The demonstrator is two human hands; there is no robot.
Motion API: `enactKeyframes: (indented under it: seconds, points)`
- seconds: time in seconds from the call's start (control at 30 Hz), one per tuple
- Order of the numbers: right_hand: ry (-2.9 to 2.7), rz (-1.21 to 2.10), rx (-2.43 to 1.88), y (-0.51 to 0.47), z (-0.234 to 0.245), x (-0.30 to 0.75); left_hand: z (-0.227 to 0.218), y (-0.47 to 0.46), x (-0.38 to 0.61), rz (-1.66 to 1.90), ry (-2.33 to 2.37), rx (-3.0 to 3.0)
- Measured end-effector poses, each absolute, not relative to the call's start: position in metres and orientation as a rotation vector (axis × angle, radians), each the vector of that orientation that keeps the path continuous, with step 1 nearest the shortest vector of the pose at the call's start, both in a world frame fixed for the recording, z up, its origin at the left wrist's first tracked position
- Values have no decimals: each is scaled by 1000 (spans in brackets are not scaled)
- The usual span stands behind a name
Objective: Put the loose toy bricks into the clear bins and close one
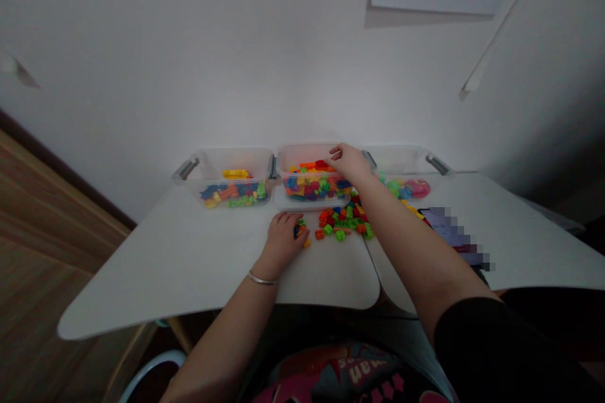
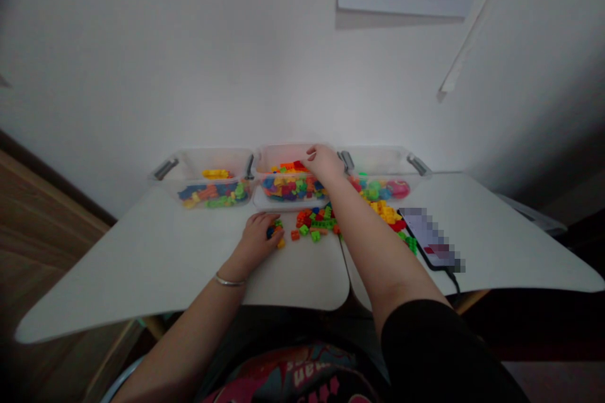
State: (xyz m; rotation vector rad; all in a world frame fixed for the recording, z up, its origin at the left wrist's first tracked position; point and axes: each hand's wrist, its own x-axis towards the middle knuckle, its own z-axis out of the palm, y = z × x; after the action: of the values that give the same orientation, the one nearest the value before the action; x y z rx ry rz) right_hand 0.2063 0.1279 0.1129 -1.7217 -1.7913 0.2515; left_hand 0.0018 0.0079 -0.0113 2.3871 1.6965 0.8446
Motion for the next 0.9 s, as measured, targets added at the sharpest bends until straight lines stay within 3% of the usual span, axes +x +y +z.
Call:
enactKeyframes:
  seconds: [0.13,0.4,0.7,0.9]
  points:
    - [-1856,298,-1585,126,109,211,-12,8,2,821,1717,2388]
    - [-1607,-14,-1052,82,86,216,-15,10,1,839,1698,2416]
    - [-1920,63,-1082,19,13,197,-16,10,1,867,1680,2426]
    - [-2222,71,-1177,6,-2,190,-22,15,-1,853,1699,2379]
